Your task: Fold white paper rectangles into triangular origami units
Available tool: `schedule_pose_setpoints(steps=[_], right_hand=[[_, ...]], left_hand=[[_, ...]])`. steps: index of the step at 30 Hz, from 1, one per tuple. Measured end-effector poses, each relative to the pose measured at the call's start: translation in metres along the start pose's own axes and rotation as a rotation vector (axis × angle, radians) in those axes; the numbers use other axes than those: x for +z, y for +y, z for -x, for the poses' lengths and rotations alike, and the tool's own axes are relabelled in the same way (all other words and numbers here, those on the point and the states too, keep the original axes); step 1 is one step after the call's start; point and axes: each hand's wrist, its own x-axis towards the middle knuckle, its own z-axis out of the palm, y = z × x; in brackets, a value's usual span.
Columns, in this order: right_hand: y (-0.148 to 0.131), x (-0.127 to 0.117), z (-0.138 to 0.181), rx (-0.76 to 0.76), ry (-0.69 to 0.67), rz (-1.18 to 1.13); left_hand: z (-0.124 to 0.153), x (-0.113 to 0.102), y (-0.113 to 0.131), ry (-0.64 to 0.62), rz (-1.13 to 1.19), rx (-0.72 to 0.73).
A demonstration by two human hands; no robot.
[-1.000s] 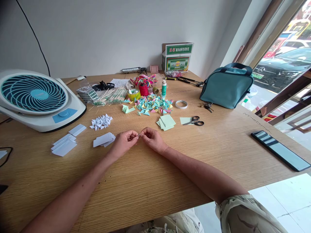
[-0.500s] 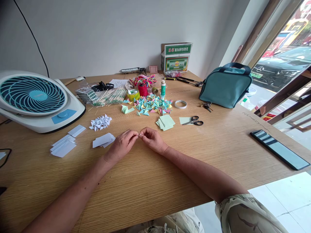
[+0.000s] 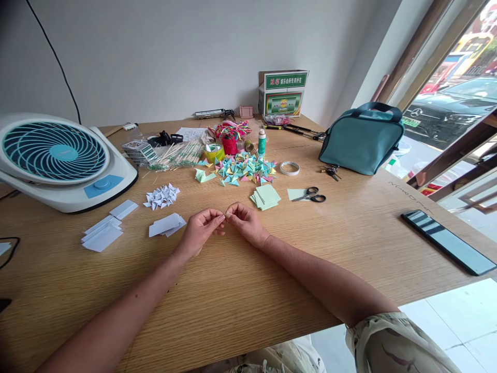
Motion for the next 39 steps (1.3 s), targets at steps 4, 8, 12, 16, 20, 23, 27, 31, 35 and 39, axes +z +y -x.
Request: schedule_pose_setpoints(steps=[4, 8, 12, 16, 20, 23, 27, 31, 35, 39], right_hand=[[0.001, 0.0, 0.0, 0.002, -0.023, -0.032], [0.004, -0.002, 0.0, 0.023, -0.024, -0.023], [0.009, -0.004, -0.001, 0.07, -0.028, -0.055], [0.009, -0.005, -0.002, 0.076, -0.017, -0.103], [0.005, -0.005, -0.003, -0.05, -0.084, 0.01], [0.004, -0.005, -0.003, -0.057, -0.074, 0.071], [0.005, -0.005, -0.005, 0.025, 0.015, 0.103], [0.007, -0.006, -0.005, 0.067, 0.043, 0.104], [0.009, -0.007, -0.005, 0.069, 0.01, 0.132], [0.009, -0.005, -0.005, 0.074, 0.004, 0.138]], left_hand=[[0.002, 0.001, 0.001, 0.01, 0.05, -0.024], [0.002, 0.003, -0.001, 0.007, 0.037, -0.022], [0.003, 0.004, 0.002, -0.015, 0.111, -0.105], [0.0, -0.002, 0.003, -0.071, 0.303, -0.284], [-0.005, -0.01, 0.001, -0.08, 0.503, -0.477], [-0.005, -0.01, 0.001, -0.098, 0.484, -0.487], [-0.001, -0.007, 0.006, -0.082, 0.248, -0.26], [0.0, -0.006, 0.006, -0.037, 0.021, -0.132], [-0.003, -0.007, 0.001, -0.019, 0.01, -0.125], [-0.005, -0.007, -0.004, -0.002, -0.009, -0.096]])
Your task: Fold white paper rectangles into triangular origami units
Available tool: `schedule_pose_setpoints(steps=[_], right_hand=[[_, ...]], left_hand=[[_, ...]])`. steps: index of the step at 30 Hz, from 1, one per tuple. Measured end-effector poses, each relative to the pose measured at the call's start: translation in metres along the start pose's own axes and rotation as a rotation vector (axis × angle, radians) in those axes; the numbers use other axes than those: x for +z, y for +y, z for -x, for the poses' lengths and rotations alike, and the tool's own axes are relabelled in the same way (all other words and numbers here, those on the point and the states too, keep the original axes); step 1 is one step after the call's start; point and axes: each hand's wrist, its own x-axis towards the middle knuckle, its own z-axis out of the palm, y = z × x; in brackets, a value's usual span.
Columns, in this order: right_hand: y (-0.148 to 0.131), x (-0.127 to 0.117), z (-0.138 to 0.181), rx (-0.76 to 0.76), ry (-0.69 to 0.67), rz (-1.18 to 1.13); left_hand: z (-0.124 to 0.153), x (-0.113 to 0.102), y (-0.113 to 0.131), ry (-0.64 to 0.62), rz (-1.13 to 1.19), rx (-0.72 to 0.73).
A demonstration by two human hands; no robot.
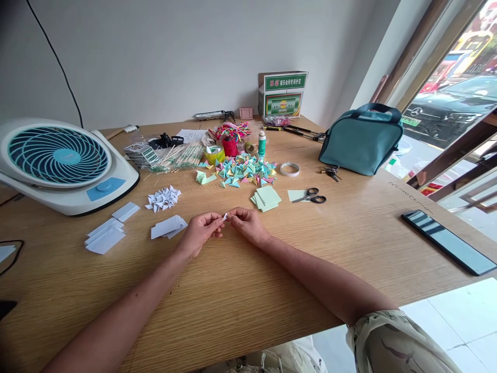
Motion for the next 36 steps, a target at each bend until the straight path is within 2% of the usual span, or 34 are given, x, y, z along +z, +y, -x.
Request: schedule_pose_setpoints(steps=[6, 10, 14, 17, 20, 25, 27, 31, 36], right_hand=[[-0.004, 0.003, 0.0, -0.039, 0.017, -0.084], [-0.005, 0.002, 0.001, 0.045, -0.007, -0.154], [-0.005, 0.003, 0.002, 0.181, -0.056, -0.415], [-0.005, 0.005, 0.001, 0.209, -0.057, -0.47], [-0.004, 0.006, 0.002, 0.173, -0.059, -0.415], [-0.006, 0.006, 0.002, 0.069, -0.026, -0.135], [-0.007, 0.007, 0.002, 0.066, -0.024, -0.092], [-0.006, 0.007, 0.001, 0.081, -0.027, -0.092], [-0.003, 0.007, 0.0, 0.066, -0.032, 0.02]], left_hand=[[0.001, 0.003, -0.005, 0.048, -0.21, 0.116], [0.007, 0.006, -0.004, 0.09, -0.362, 0.252], [0.008, 0.006, -0.005, 0.048, -0.293, 0.267], [0.005, 0.005, -0.007, 0.047, -0.268, 0.26], [0.004, 0.004, -0.008, 0.082, -0.268, 0.242], [0.005, 0.007, -0.008, 0.136, -0.311, 0.24], [0.006, 0.009, -0.009, 0.143, -0.296, 0.229], [0.004, 0.012, -0.012, 0.172, -0.192, 0.141], [0.003, 0.012, -0.013, 0.18, -0.019, 0.053]])
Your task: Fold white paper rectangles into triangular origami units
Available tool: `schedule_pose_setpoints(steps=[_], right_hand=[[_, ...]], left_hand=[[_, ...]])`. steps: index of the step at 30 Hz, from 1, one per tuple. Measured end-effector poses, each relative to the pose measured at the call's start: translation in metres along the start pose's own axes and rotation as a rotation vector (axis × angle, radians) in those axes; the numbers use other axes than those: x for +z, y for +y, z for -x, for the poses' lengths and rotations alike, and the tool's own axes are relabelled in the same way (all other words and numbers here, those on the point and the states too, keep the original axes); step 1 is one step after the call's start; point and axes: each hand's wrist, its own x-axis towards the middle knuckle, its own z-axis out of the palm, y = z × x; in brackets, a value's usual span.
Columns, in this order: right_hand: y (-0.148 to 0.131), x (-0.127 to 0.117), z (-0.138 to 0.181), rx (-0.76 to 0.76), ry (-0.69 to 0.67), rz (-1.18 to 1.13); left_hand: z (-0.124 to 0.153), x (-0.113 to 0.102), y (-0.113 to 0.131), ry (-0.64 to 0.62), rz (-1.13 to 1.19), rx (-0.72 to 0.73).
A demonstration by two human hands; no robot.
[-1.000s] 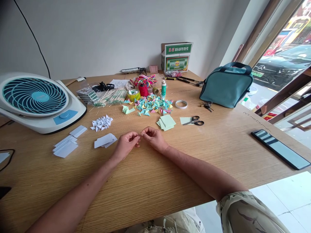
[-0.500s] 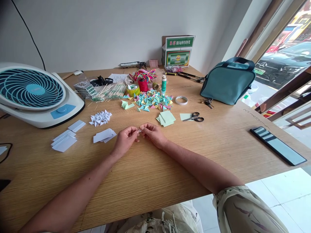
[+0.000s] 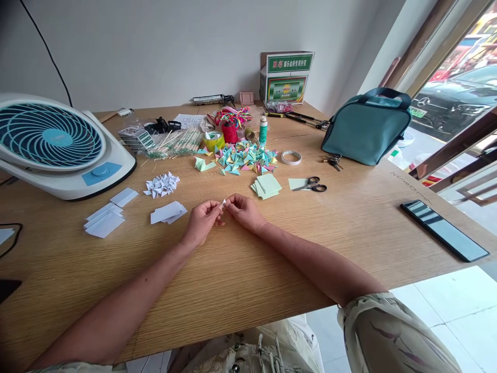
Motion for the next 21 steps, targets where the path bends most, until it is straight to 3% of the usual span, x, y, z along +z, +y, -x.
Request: schedule_pose_setpoints(steps=[9, 16, 21], right_hand=[[0.0, -0.001, -0.001, 0.026, 0.0, -0.012], [-0.001, -0.001, 0.002, -0.013, -0.012, 0.021], [0.001, -0.003, 0.002, -0.031, 0.004, 0.02]], left_hand=[[0.001, -0.001, 0.007, -0.084, 0.083, -0.044], [-0.002, 0.0, 0.0, -0.068, 0.041, -0.017], [-0.002, -0.002, -0.007, -0.125, -0.124, 0.145]])
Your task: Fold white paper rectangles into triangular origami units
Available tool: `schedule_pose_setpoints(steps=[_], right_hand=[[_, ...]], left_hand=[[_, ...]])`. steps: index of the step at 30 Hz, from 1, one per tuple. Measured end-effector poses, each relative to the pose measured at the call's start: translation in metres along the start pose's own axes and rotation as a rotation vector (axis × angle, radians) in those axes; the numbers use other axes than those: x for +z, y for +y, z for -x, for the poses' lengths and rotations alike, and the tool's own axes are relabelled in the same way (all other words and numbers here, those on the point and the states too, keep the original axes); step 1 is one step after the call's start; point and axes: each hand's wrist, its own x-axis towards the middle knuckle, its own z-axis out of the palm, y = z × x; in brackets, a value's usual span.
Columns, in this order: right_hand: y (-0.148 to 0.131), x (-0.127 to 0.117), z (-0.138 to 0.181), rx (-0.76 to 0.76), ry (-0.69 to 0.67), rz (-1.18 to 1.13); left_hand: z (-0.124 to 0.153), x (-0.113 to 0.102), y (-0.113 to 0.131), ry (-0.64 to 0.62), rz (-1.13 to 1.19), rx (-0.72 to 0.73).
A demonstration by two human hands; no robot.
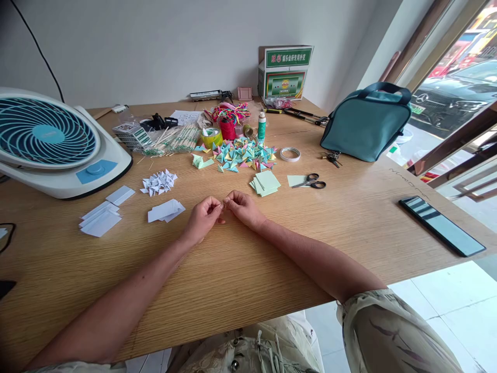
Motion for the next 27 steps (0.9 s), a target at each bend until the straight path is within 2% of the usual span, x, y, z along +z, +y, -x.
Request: schedule_pose_setpoints(steps=[5, 12, 18, 23, 27], right_hand=[[-0.003, 0.001, 0.001, 0.001, -0.03, -0.05], [-0.001, 0.003, 0.005, -0.095, 0.047, 0.241], [-0.003, 0.008, 0.008, -0.119, 0.025, 0.421], [-0.003, 0.009, 0.013, -0.09, 0.058, 0.571], [-0.005, 0.006, 0.016, -0.011, 0.063, 0.542]], left_hand=[[0.002, 0.0, 0.003, -0.013, -0.135, 0.075], [0.01, 0.01, 0.006, 0.002, -0.091, 0.022], [0.015, 0.01, 0.0, 0.018, -0.063, 0.024], [0.017, 0.011, -0.005, -0.007, -0.032, 0.011], [0.016, 0.012, -0.003, -0.039, -0.036, 0.051]])
